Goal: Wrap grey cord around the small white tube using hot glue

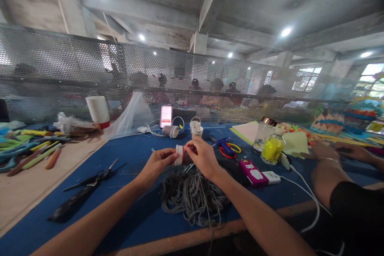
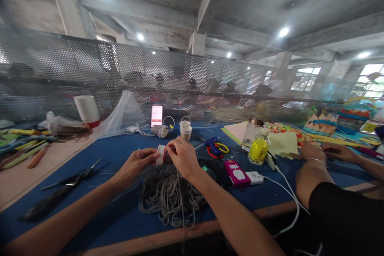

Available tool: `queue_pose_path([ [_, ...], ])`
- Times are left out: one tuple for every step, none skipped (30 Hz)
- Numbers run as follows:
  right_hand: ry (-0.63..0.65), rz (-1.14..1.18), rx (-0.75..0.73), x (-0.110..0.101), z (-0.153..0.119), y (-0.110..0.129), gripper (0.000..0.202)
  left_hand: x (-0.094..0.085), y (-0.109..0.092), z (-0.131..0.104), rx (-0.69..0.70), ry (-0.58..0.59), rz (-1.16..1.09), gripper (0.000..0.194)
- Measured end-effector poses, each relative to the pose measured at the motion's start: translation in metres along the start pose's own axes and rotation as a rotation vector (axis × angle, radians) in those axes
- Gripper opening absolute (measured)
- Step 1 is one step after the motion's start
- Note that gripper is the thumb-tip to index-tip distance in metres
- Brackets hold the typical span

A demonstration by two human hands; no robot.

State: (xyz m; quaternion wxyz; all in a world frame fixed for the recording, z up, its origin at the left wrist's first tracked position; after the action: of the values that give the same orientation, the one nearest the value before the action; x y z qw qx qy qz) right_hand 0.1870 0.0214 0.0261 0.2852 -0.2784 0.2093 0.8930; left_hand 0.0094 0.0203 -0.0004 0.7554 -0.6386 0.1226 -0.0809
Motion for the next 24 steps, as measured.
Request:
queue_pose_path([
  [-0.001,0.002,0.001,0.0001,-0.0001,-0.0001,0.01,0.0,-0.0001,0.0,0.0,-0.002,0.0,0.022],
  [-0.002,0.004,0.003,0.0004,-0.0002,-0.0003,0.011,0.0,-0.0003,0.0001,-0.002,-0.003,0.0,0.022],
  [-0.002,0.005,0.005,0.0007,-0.0003,-0.0005,0.011,0.0,-0.0004,0.0001,-0.003,-0.003,0.001,0.022],
  [-0.002,0.007,0.006,0.0011,-0.0003,-0.0008,0.011,0.0,-0.0005,0.0001,-0.005,-0.003,0.001,0.022],
  [-0.002,0.007,0.008,0.0014,-0.0004,-0.0011,0.01,0.0,-0.0005,0.0002,-0.008,-0.001,0.001,0.023],
  [-0.001,0.008,0.009,0.0018,-0.0005,-0.0014,0.01,0.0001,-0.0005,0.0002,-0.009,0.002,0.002,0.023],
  [-0.001,0.007,0.011,0.0022,-0.0006,-0.0017,0.01,0.0001,-0.0004,0.0003,-0.009,0.003,0.003,0.024],
  [-0.001,0.006,0.012,0.0025,-0.0007,-0.002,0.01,0.0002,-0.0003,0.0004,-0.008,0.004,0.003,0.024],
  [-0.001,0.004,0.012,0.0027,-0.0007,-0.0022,0.01,0.0003,-0.0001,0.0004,-0.008,0.003,0.003,0.024],
  [-0.001,0.001,0.013,0.0029,-0.0008,-0.0025,0.01,0.0004,0.0001,0.0004,-0.009,0.0,0.001,0.025],
  [0.0,0.0,0.013,0.003,-0.0009,-0.0027,0.01,0.0003,0.0002,0.0003,-0.011,-0.005,0.0,0.025],
  [0.0,-0.002,0.014,0.0031,-0.0009,-0.0029,0.01,0.0004,0.0002,0.0002,-0.014,-0.009,0.001,0.025],
  [0.002,-0.002,0.015,0.0032,-0.001,-0.0032,0.01,0.0004,0.0002,0.0,-0.017,-0.011,0.005,0.025],
  [0.004,-0.002,0.016,0.0033,-0.0011,-0.0034,0.01,0.0003,-0.0001,-0.0003,-0.018,-0.012,0.01,0.025],
  [0.006,-0.002,0.017,0.0033,-0.0012,-0.0036,0.01,0.0004,-0.0004,-0.0006,-0.017,-0.011,0.018,0.025],
  [0.008,-0.002,0.016,0.0034,-0.0012,-0.0039,0.011,0.0004,-0.0008,-0.0009,-0.015,-0.008,0.027,0.026],
  [0.012,-0.002,0.015,0.0035,-0.0013,-0.0041,0.011,0.0004,-0.0012,-0.0012,-0.012,-0.007,0.034,0.027],
  [0.015,-0.001,0.013,0.0036,-0.0014,-0.0044,0.011,0.0004,-0.0015,-0.0013,-0.009,-0.007,0.039,0.028],
  [0.017,-0.001,0.012,0.0037,-0.0014,-0.0047,0.011,0.0003,-0.0016,-0.0014,-0.007,-0.008,0.04,0.029],
  [0.018,-0.001,0.011,0.0038,-0.0015,-0.005,0.011,0.0003,-0.0017,-0.0013,-0.005,-0.009,0.04,0.028],
  [0.02,-0.002,0.012,0.0038,-0.0016,-0.0053,0.01,0.0002,-0.0016,-0.0013,-0.006,-0.011,0.039,0.027],
  [0.022,-0.003,0.013,0.0039,-0.0017,-0.0056,0.01,0.0002,-0.0015,-0.0011,-0.008,-0.01,0.036,0.026],
  [0.024,-0.005,0.014,0.0039,-0.0018,-0.0059,0.01,0.0002,-0.0013,-0.001,-0.011,-0.007,0.034,0.025],
  [0.027,-0.006,0.015,0.0038,-0.0018,-0.0061,0.01,0.0003,-0.0012,-0.0008,-0.013,-0.002,0.032,0.024],
])
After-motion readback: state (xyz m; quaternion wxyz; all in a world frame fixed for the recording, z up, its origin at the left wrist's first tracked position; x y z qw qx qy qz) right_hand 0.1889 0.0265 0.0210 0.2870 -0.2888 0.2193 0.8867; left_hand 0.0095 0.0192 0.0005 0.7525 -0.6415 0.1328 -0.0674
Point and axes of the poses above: each hand's wrist, its own z-axis towards the middle knuckle, its own x-axis out of the palm, y = z × x, the point moved 2 cm from there along z, towards the middle knuckle, and after that the axes turned 7 degrees about -x, right-handed, at the moved point
